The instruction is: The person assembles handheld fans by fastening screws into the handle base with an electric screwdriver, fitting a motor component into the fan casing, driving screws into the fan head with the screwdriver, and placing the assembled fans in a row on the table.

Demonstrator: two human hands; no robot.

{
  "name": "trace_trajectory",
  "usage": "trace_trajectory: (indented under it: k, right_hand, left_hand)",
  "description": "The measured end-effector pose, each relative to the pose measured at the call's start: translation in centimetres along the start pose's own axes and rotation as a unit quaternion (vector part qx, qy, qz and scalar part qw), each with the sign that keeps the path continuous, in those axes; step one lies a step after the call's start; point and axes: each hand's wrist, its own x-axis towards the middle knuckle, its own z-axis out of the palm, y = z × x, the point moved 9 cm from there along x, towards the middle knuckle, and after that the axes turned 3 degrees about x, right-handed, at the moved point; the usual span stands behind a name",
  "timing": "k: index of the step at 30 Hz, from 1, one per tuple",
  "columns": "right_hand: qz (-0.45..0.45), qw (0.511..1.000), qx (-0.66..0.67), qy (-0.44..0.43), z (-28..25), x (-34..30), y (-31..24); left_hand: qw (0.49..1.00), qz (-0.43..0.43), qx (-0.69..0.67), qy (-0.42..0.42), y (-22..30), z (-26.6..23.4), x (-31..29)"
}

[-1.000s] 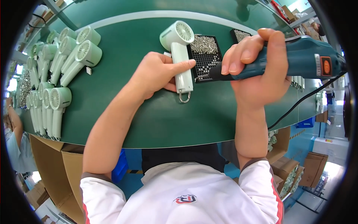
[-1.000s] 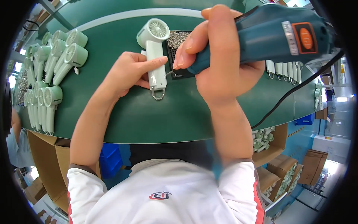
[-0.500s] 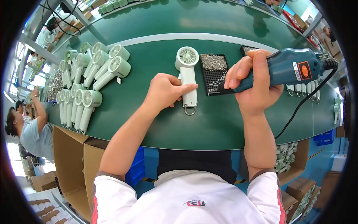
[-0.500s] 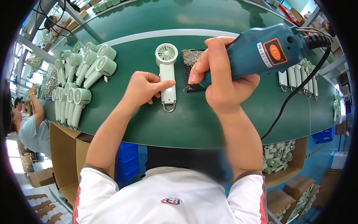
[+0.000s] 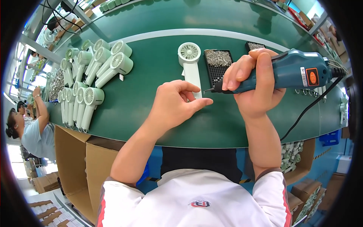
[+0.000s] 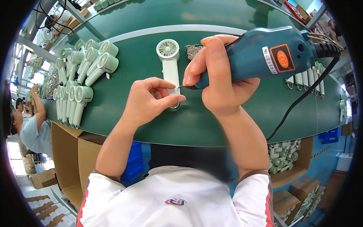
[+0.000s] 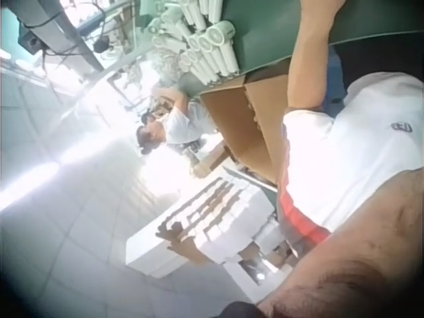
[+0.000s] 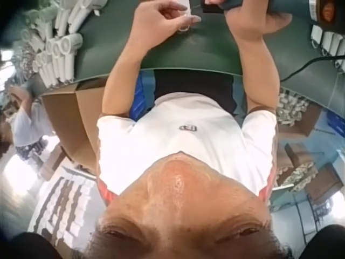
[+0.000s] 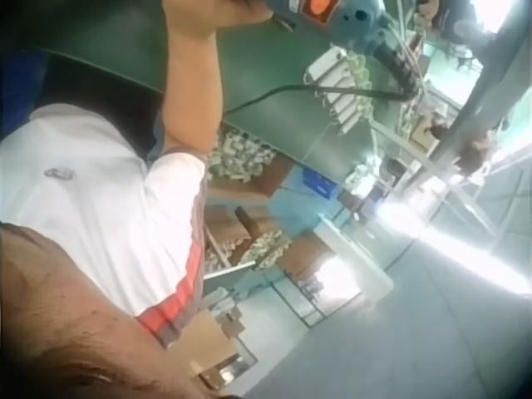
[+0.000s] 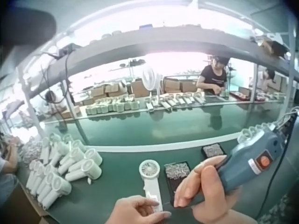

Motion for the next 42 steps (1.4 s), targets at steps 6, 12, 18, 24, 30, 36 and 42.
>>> trace_trajectory:
  k: [6,12,18,24,30,36,42]
  right_hand:
    - [0.009,1.000,0.006,-0.012,0.49,-0.27,0.08]
    - [0.020,1.000,0.001,-0.013,0.42,-0.39,0.35]
    - [0.031,0.999,0.021,0.013,0.44,-0.03,0.20]
    - [0.035,0.997,0.059,0.037,0.13,-0.01,0.25]
    - [0.040,0.999,0.021,-0.028,-0.07,-0.12,0.54]
    - [0.041,0.997,0.061,0.037,-0.03,0.17,0.31]
    - [0.041,0.997,0.051,0.039,-0.01,0.24,0.31]
  left_hand:
    - [0.998,-0.001,-0.059,0.014,-0.91,1.00,-0.05]
    - [0.995,0.035,-0.086,0.018,-0.40,0.93,-0.16]
    - [0.995,0.034,-0.091,0.011,-0.83,0.93,0.08]
    - [0.995,0.026,-0.097,-0.003,-0.83,1.04,0.24]
    - [0.995,0.043,-0.090,-0.007,-0.90,1.19,0.36]
    - [0.995,0.036,-0.090,-0.009,-1.01,1.32,0.36]
    - [0.994,0.045,-0.097,-0.002,-0.91,1.29,0.35]
